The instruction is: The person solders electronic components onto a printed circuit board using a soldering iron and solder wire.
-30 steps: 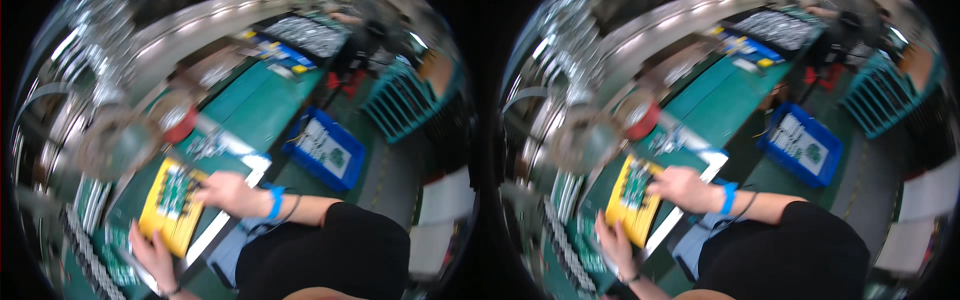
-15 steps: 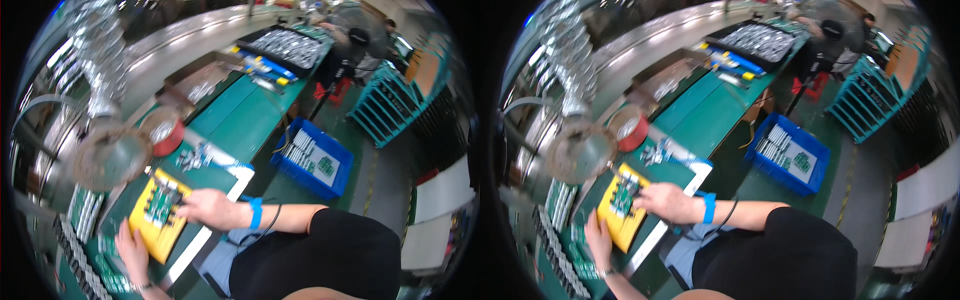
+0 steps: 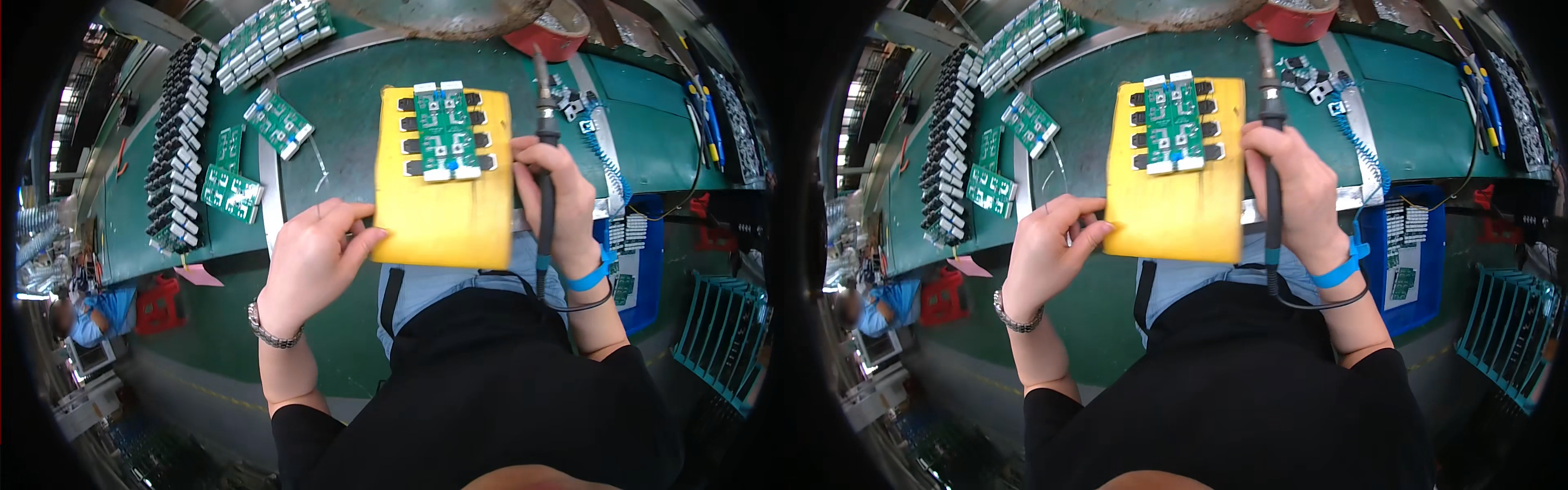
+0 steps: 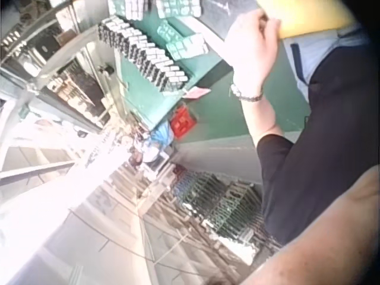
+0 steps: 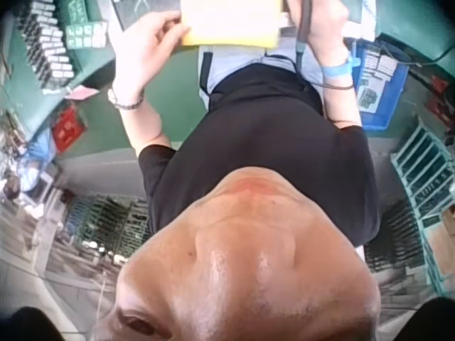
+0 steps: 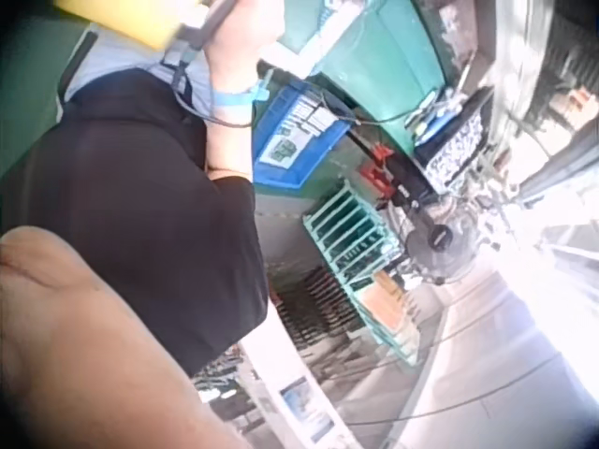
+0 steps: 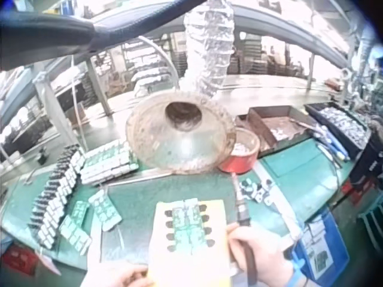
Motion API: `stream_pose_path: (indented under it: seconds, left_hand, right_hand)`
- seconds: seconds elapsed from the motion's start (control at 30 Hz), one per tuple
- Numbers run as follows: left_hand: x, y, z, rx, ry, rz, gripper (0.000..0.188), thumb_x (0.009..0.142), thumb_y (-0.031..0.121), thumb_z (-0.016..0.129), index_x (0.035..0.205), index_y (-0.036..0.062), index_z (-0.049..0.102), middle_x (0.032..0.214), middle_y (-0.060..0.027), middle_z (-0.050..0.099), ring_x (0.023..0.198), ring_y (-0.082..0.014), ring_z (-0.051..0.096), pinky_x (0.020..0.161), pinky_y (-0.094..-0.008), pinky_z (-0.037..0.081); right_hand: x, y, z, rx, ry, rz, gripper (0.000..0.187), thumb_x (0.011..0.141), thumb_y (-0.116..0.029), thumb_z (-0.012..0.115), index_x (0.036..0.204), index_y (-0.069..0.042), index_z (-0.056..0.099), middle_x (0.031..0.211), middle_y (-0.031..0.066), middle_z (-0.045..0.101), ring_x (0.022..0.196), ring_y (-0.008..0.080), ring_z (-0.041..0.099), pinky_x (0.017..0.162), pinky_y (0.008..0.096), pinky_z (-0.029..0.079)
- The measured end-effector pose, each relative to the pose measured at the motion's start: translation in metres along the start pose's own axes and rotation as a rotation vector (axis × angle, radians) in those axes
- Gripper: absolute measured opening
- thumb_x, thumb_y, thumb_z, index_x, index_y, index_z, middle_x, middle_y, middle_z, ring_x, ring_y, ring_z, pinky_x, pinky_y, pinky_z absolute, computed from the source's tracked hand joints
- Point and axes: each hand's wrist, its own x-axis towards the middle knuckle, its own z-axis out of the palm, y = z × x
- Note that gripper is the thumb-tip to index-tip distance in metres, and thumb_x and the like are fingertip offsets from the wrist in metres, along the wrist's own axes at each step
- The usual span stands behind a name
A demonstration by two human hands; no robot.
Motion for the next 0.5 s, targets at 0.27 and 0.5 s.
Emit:
stream_pose_path:
  seconds: [0.27,0.5]
  left_hand:
    - [0.071,-0.019,0.015,0.164,0.313,0.213,0.036,0.088,0.002,0.055,0.125,0.0022,0.055,0.115,-0.0186,0.063,0.102,-0.0342,0.062,0.085,-0.0392,0.050]
    - [0.110,-0.025,0.030,0.141,0.144,0.252,0.036,0.086,0.002,0.047,0.120,0.0012,0.058,0.110,-0.0177,0.065,0.100,-0.0358,0.062,0.087,-0.0414,0.049]
  right_hand:
    - [-0.009,-0.027,-0.039,0.423,-0.382,0.055,0.072,0.065,-0.023,0.089,0.111,-0.015,0.034,0.127,0.0250,0.055,0.113,0.0347,0.058,0.097,0.0433,0.042]
    - [-0.018,-0.030,-0.036,0.231,-0.415,-0.080,0.048,0.064,-0.019,0.086,0.097,-0.014,0.050,0.126,0.0152,0.061,0.117,0.0366,0.054,0.097,0.0458,0.039]
